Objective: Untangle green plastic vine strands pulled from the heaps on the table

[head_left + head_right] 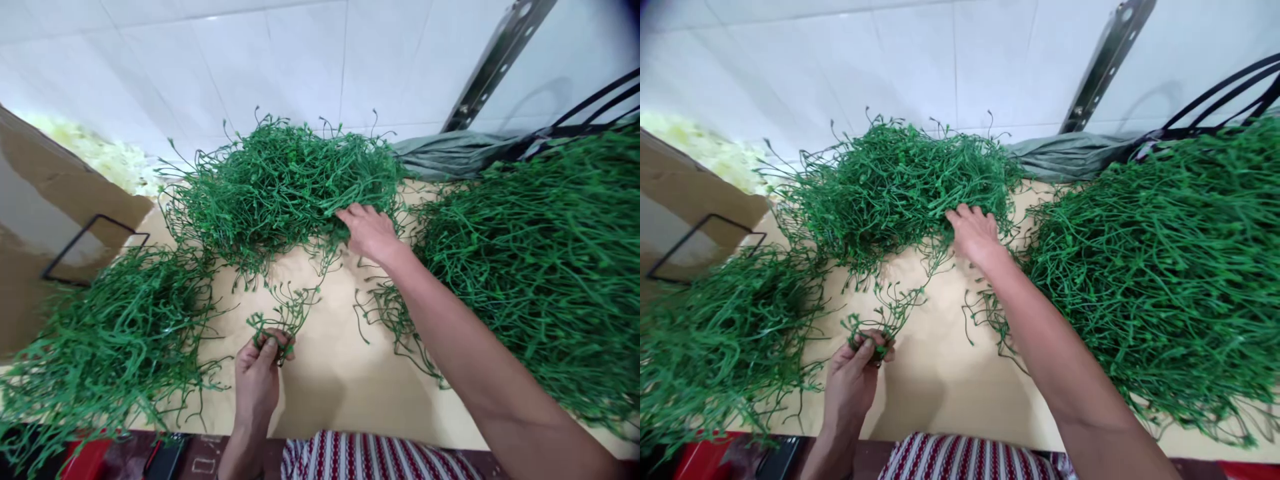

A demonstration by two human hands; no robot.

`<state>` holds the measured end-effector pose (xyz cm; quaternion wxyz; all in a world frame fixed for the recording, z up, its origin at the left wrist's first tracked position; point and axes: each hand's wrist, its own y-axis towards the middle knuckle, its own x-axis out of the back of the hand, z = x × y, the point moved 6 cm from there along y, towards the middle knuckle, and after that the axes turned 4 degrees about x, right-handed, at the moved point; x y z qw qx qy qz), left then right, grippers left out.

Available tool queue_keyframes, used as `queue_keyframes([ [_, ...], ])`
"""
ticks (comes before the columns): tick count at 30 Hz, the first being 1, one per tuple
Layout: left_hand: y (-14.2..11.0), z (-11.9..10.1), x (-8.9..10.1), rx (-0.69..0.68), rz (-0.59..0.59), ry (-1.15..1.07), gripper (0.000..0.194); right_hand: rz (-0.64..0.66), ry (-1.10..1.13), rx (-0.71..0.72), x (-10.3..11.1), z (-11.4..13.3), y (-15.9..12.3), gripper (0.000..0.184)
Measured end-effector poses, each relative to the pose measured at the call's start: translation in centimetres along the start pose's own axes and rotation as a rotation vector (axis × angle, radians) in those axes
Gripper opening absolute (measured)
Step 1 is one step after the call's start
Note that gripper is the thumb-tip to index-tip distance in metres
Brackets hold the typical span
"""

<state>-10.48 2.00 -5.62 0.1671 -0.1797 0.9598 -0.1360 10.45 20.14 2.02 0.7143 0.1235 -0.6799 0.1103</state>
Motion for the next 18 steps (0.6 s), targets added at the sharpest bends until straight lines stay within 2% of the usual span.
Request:
queue_keyframes([
  [3, -0.1, -0.6, 2.2, 0.032, -0.071, -0.02, 0.011, -0.014, -0.028, -0.073, 0.7, -1.4, 0.5, 0.052],
  [6, -0.4, -1.1, 3.3, 0.085, -0.056, 0.004, 0.013, -0.009, -0.05, -0.025, 0.9, -1.0, 0.2, 0.047],
  [14, -0.6, -1.3, 2.6, 0.092, -0.086, 0.087, 0.017, -0.062, -0.06, 0.237, 2.0, 2.9, -5.6, 0.037],
  [16, -0.7, -1.1, 2.6, 0.09, -0.065, 0.087, 0.017, -0.05, -0.02, 0.327, 1.3, 4.7, -6.9, 0.034],
  [18, -1.0, -0.9, 2.6, 0.094, -0.046, 0.072, 0.017, -0.025, 0.032, 0.475, 0.0, 7.2, -7.8, 0.033],
])
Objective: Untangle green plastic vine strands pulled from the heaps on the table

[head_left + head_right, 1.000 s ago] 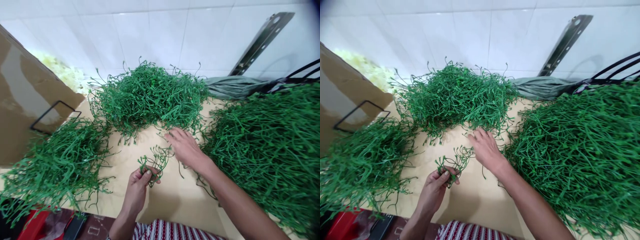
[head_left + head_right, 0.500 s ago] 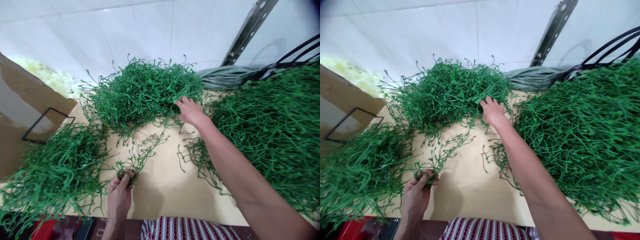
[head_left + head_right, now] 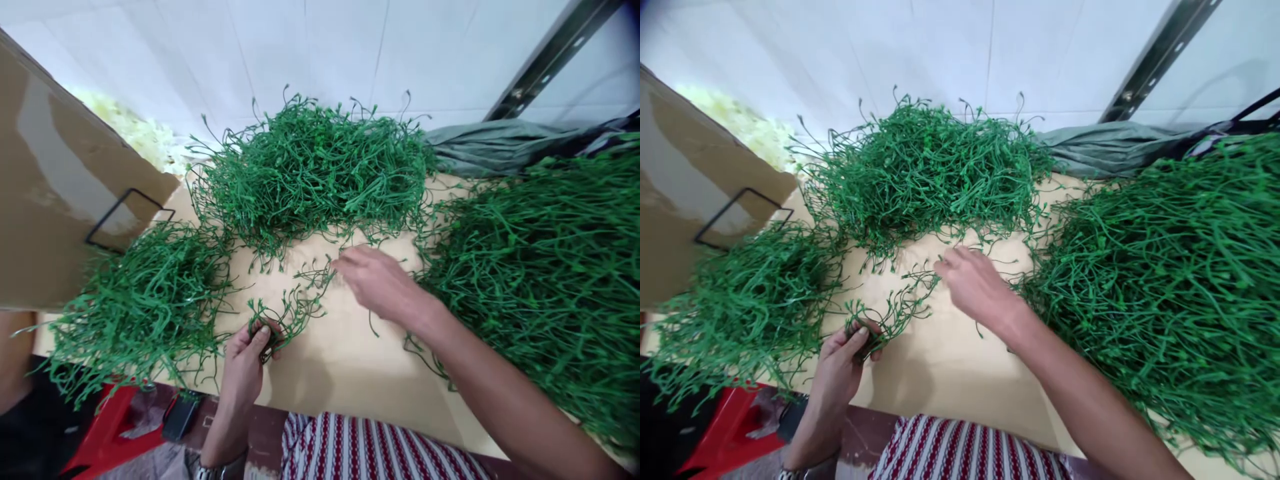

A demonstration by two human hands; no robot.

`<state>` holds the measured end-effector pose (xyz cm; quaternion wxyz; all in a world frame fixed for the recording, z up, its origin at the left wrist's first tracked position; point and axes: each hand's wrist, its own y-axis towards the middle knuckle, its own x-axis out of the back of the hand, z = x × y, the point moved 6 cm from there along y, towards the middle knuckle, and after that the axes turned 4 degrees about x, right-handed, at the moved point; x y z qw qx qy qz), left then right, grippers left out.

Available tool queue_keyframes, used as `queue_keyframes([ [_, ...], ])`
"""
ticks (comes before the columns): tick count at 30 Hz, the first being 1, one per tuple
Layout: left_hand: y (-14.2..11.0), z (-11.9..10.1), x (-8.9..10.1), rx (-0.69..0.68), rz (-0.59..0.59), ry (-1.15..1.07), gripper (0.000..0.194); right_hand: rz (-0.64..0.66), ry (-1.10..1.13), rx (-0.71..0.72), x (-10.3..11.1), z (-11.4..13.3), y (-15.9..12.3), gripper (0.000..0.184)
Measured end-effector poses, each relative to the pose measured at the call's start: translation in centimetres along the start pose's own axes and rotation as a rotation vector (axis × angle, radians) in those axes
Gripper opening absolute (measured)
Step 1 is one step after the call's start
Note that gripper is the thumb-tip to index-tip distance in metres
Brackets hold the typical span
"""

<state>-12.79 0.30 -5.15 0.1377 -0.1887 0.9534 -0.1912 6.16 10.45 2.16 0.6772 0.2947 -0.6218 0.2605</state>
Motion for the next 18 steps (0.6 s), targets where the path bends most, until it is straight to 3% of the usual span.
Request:
queue_keyframes([
  [3, -0.3, -0.4, 0.0, 0.008, 0.023, -0.059, 0.017, 0.029, 0.018, 0.124, -2.2, 2.5, 0.9, 0.024],
  [6, 0.1, -1.7, -0.1, -0.005, 0.022, -0.139, 0.024, -0.016, 0.069, 0.099, -2.5, 2.6, 1.3, 0.019],
  [8, 0.8, -2.7, -0.4, -0.006, 0.028, -0.189, 0.036, -0.113, 0.159, 0.045, -1.6, 1.7, 1.0, 0.018],
  [11, 2.2, -3.3, -1.6, 0.044, 0.127, -0.228, 0.05, -0.306, 0.312, -0.007, 0.2, -0.3, 0.3, 0.018],
  [13, 2.6, -3.0, -2.6, 0.086, 0.181, -0.218, 0.047, -0.434, 0.355, -0.016, 1.2, -1.5, 0.0, 0.017],
  [18, 0.9, -2.0, -4.4, 0.003, 0.084, -0.142, 0.026, -0.682, 0.242, -0.031, 4.4, -2.2, -0.6, 0.018],
])
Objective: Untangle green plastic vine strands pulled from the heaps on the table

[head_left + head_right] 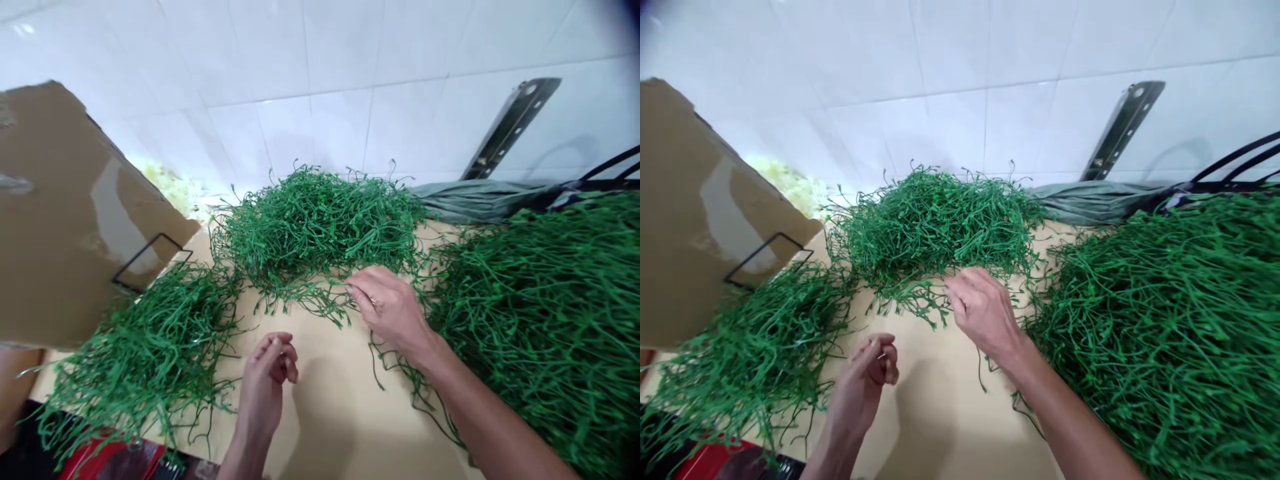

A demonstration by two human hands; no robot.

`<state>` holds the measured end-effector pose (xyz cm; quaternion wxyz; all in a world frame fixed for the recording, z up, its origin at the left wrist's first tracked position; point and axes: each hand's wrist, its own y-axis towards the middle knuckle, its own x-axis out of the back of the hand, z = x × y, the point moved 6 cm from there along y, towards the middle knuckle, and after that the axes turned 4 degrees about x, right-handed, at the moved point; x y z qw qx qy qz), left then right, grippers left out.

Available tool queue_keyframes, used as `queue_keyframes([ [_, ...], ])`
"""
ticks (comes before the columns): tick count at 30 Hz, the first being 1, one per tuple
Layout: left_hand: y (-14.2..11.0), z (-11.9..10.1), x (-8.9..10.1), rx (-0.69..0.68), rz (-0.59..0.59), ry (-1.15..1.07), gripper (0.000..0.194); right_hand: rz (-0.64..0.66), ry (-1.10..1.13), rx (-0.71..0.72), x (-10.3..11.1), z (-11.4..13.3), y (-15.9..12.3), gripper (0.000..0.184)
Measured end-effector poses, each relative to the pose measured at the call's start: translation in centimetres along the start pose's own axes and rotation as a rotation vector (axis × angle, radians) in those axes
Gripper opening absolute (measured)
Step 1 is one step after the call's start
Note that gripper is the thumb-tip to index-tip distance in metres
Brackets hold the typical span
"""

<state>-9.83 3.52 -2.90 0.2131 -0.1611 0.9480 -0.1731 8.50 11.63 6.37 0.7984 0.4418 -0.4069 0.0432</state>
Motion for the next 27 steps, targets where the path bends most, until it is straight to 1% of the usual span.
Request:
queue_keyframes([
  [2, -1.3, -0.4, -1.8, -0.05, 0.086, 0.047, 0.026, -0.042, -0.077, 0.035, 1.0, 1.2, 0.5, 0.018],
  [3, -1.8, -1.0, -2.5, -0.088, 0.121, 0.055, 0.028, -0.048, -0.114, 0.06, 1.3, 2.1, 0.6, 0.018],
  [4, -2.1, -1.7, -3.1, -0.133, 0.132, 0.048, 0.029, -0.042, -0.147, 0.09, 1.4, 3.1, 0.6, 0.018],
  [5, -2.1, -2.4, -3.2, -0.175, 0.118, 0.041, 0.029, -0.03, -0.17, 0.12, 1.3, 4.1, 0.4, 0.017],
  [7, -1.4, -3.9, -2.8, -0.254, 0.041, 0.052, 0.029, 0.024, -0.175, 0.183, 0.6, 6.3, -0.5, 0.016],
  [9, -0.3, -4.8, -1.9, -0.297, -0.027, 0.13, 0.028, 0.089, -0.112, 0.228, -0.7, 8.2, -1.7, 0.015],
  [12, 0.9, -5.2, -0.9, -0.318, -0.068, 0.285, 0.023, 0.149, 0.045, 0.196, -2.9, 9.7, -3.4, 0.016],
  [14, 1.0, -5.1, -1.1, -0.329, -0.055, 0.373, 0.023, 0.166, 0.104, 0.167, -4.1, 10.0, -4.1, 0.02],
  [16, 0.7, -5.2, -1.8, -0.37, -0.052, 0.49, 0.026, 0.202, 0.104, 0.15, -5.1, 10.0, -4.6, 0.021],
  [19, 0.2, -5.0, -3.3, -0.406, -0.031, 0.749, 0.022, 0.315, 0.099, 0.081, -6.4, 9.6, -5.3, 0.014],
  [21, 0.3, -4.4, -4.3, -0.39, 0.037, 0.887, 0.016, 0.397, 0.143, 0.032, -6.8, 9.3, -5.8, 0.015],
  [23, 0.8, -3.9, -4.9, -0.389, 0.119, 0.964, 0.013, 0.443, 0.209, 0.016, -6.3, 9.1, -6.1, 0.019],
  [24, 1.0, -3.7, -5.2, -0.399, 0.16, 0.984, 0.013, 0.437, 0.237, 0.023, -5.7, 8.8, -6.2, 0.016],
  [25, 1.2, -3.6, -5.5, -0.414, 0.203, 0.999, 0.014, 0.401, 0.257, 0.031, -4.7, 8.3, -6.2, 0.014],
  [26, 1.4, -3.5, -5.8, -0.43, 0.25, 1.01, 0.015, 0.335, 0.266, 0.033, -3.5, 7.6, -6.0, 0.015],
  [27, 1.5, -3.4, -6.1, -0.443, 0.299, 1.017, 0.016, 0.238, 0.258, 0.019, -2.1, 6.5, -5.9, 0.018],
])
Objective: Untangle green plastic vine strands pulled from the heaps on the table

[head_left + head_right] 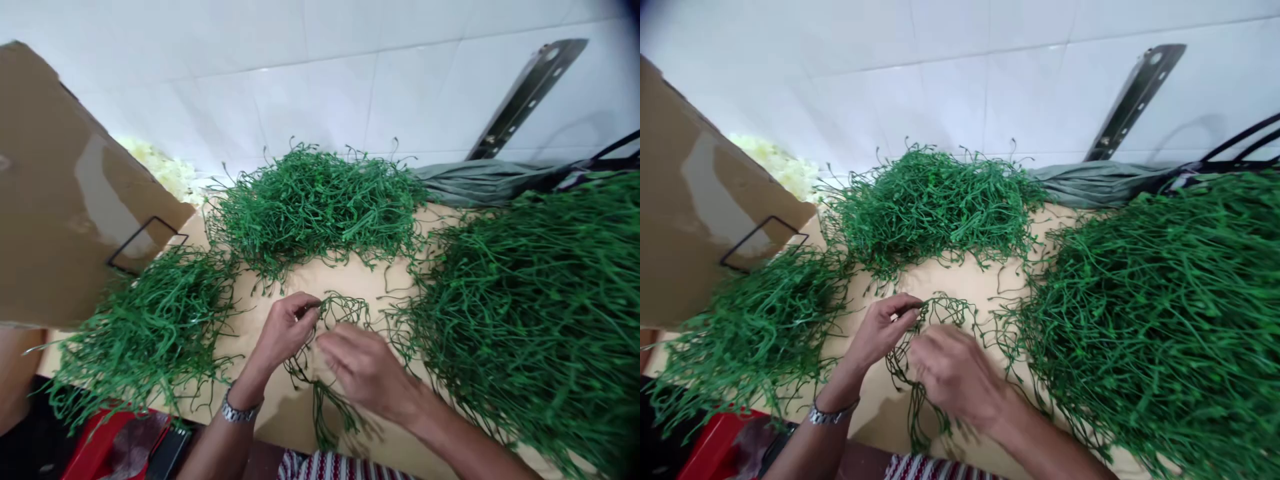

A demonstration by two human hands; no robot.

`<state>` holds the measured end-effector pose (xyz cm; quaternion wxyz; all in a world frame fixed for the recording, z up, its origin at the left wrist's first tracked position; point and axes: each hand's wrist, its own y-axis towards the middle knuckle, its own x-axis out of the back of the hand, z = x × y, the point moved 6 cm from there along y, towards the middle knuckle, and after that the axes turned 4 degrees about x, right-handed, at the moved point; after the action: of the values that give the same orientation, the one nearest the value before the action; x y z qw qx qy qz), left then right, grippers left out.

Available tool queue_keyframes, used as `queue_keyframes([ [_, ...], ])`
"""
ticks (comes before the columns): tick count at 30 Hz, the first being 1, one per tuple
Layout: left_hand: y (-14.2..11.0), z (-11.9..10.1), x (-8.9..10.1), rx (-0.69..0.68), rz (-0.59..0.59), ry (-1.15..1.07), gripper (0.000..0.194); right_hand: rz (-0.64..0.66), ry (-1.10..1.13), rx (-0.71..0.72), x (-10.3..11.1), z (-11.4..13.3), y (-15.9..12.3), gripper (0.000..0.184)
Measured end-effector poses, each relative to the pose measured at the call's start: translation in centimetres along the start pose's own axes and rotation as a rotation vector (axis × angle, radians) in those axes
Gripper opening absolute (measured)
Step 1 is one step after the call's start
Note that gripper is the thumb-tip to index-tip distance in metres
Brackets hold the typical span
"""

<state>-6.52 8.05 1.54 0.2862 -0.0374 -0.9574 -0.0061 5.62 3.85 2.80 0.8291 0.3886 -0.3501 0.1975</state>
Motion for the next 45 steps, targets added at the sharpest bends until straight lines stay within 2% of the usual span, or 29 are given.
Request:
queue_keyframes([
  [2, 0.4, -0.5, -0.4, -0.057, 0.053, -0.011, 0.016, -0.236, -0.062, -0.095, 3.5, -2.0, -0.7, 0.019],
  [3, 0.6, -0.8, -0.6, -0.082, 0.073, -0.025, 0.016, -0.307, -0.112, -0.177, 4.8, -3.2, -1.2, 0.02],
  [4, 0.7, -1.1, -0.9, -0.108, 0.09, -0.044, 0.016, -0.317, -0.139, -0.268, 5.5, -4.4, -1.6, 0.022],
  [5, 0.9, -1.5, -1.1, -0.136, 0.102, -0.065, 0.016, -0.273, -0.132, -0.347, 5.7, -5.4, -1.9, 0.024],
  [8, 1.4, -2.4, -1.9, -0.228, 0.123, -0.087, 0.018, -0.119, -0.009, -0.488, 4.8, -7.3, -2.6, 0.021],
  [10, 1.7, -2.9, -1.9, -0.284, 0.019, 0.02, 0.018, -0.137, 0.02, -0.492, 4.7, -7.4, -2.8, 0.02],
  [13, 1.3, -4.6, -1.6, -0.424, -0.259, 0.357, 0.025, -0.175, -0.077, -0.442, 5.0, -7.0, -2.7, 0.021],
  [14, 1.1, -5.3, -2.0, -0.497, -0.289, 0.453, 0.028, -0.162, -0.108, -0.423, 5.0, -6.8, -2.6, 0.022],
  [15, 0.8, -6.0, -2.7, -0.572, -0.269, 0.516, 0.029, -0.144, -0.128, -0.404, 5.0, -6.6, -2.6, 0.022],
  [17, 0.4, -6.9, -4.2, -0.7, -0.15, 0.539, 0.022, -0.107, -0.132, -0.368, 5.0, -6.2, -2.5, 0.024],
  [19, 0.2, -7.1, -5.1, -0.747, -0.067, 0.475, 0.014, -0.085, -0.108, -0.348, 5.0, -5.9, -2.6, 0.026],
  [24, 0.2, -6.0, -4.4, -0.628, -0.107, 0.248, 0.011, -0.174, -0.084, -0.356, 5.9, -5.9, -3.6, 0.016],
  [29, -0.5, -6.3, -4.5, -0.595, -0.062, 0.248, 0.012, -0.251, -0.085, -0.273, 6.3, -5.3, -3.9, 0.009],
  [32, -0.9, -7.2, -5.0, -0.598, -0.051, 0.392, 0.015, -0.248, -0.067, -0.225, 6.3, -4.7, -3.8, 0.008],
  [35, -1.0, -7.7, -5.4, -0.605, 0.019, 0.436, 0.012, -0.228, -0.013, -0.175, 6.1, -4.1, -3.6, 0.008],
  [41, -0.9, -7.2, -5.5, -0.487, 0.135, 0.22, 0.017, -0.221, 0.035, -0.172, 5.9, -3.9, -3.6, 0.008],
  [45, -1.0, -6.9, -5.6, -0.416, 0.162, 0.111, 0.015, -0.202, 0.082, -0.201, 5.9, -4.1, -3.8, 0.011],
])
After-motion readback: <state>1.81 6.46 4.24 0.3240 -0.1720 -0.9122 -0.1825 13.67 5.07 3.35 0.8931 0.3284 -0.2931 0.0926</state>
